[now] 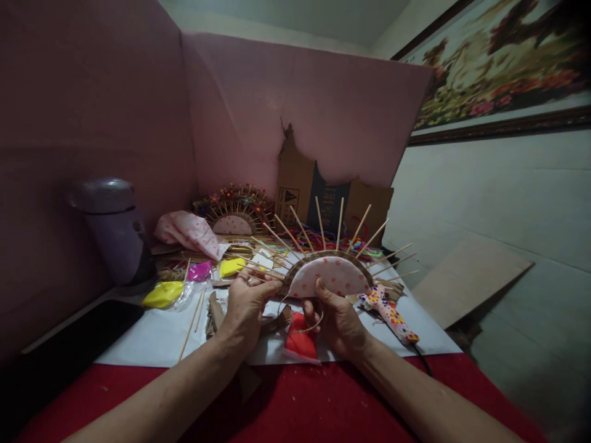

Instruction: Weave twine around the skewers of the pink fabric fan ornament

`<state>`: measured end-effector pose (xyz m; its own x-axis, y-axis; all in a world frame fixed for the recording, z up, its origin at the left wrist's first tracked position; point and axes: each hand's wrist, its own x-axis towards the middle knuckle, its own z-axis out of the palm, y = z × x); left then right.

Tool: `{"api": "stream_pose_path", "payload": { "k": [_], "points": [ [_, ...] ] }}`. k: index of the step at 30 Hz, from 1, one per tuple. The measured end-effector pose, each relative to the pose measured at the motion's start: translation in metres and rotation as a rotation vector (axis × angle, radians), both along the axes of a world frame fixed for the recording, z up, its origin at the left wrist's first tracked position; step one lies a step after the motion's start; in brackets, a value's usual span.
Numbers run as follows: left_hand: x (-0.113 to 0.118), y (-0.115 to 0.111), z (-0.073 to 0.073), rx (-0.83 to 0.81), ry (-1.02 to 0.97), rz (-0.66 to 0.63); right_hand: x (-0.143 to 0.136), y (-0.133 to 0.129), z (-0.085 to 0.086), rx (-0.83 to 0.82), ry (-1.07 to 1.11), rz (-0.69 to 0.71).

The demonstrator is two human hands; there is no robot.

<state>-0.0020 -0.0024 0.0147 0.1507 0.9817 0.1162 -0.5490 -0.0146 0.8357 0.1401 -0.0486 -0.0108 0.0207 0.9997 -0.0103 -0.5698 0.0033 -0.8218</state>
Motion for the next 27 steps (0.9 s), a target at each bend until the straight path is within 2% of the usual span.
{"api": "stream_pose_path", "payload": {
  "k": [5,12,27],
  "points": [
    [0.0005,-0.0032,-0.0002,-0.029,0.020,0.031,0.0005,-0.0004,0.0005,-0.003,-0.002,-0.013],
    [-0.0019,-0.0079,0.0025,-0.084,0.080,0.013,0.0010,0.0002,-0.0005,0.008,-0.011,-0.014],
    [-0.0028,-0.0049,0.0035,-0.103,0.049,-0.041,0.0016,0.0000,0.0004,0.020,-0.014,-0.029]
  ]
}}
